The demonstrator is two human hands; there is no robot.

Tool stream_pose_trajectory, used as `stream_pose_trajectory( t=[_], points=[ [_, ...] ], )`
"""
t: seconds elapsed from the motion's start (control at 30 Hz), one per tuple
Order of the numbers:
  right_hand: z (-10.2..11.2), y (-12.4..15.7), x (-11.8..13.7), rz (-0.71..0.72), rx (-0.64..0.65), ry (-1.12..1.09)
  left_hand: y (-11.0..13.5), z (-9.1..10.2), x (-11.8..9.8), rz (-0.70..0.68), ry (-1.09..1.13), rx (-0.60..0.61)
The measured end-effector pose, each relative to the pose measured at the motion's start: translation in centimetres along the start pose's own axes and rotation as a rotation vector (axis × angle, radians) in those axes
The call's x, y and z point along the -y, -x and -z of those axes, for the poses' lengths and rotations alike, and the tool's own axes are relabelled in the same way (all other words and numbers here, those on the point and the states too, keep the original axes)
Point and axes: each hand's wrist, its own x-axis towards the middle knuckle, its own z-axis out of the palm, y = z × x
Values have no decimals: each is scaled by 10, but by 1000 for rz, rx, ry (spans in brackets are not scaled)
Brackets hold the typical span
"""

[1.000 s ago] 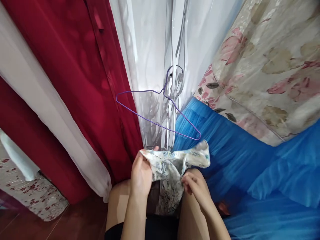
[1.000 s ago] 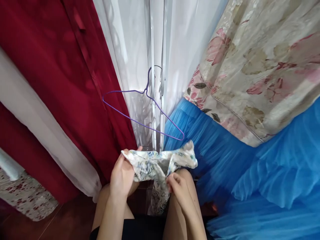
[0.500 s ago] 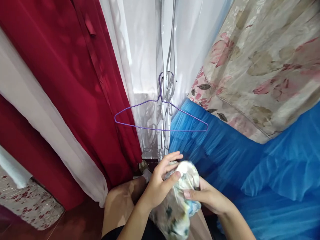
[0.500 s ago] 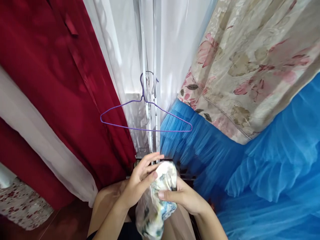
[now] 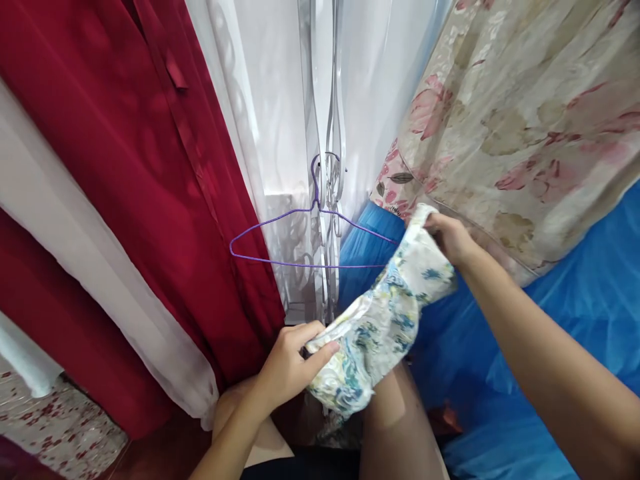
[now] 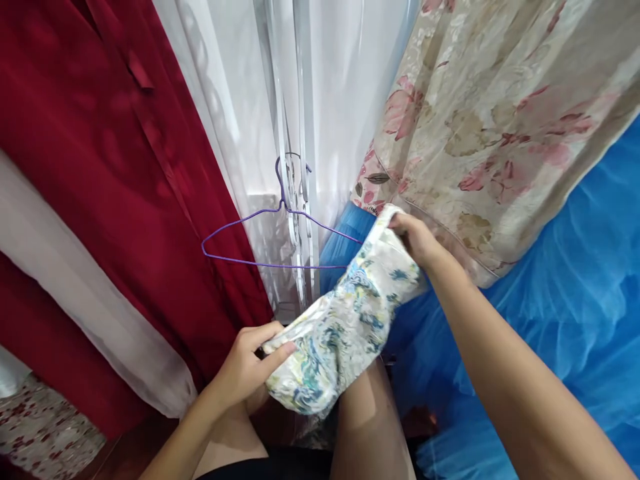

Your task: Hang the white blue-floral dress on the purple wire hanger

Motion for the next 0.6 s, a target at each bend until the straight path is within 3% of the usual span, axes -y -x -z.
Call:
stream_pose_trajectory(
  t=[0.13, 0.23, 0.3, 0.4, 0.47, 0.6],
  points=[
    [-51, -14, 0, -193, 344, -77, -1, 36, -13, -41, -22, -210],
    [-67, -9, -4, -250, 487, -196, 1, 71, -2, -4, -126, -334],
    [-64, -5, -5, -250, 489, -252, -1, 98, 16, 5, -262, -312],
    [-50, -5, -5, -295, 501, -246, -9, 138, 48, -36, -530, -135],
    [-43, -7, -2, -325, 532, -206, -18, 161, 66, -13, -646, -102],
    [-42, -11, 9, -342, 594, -149, -53, 188, 74, 4, -655, -348]
  ],
)
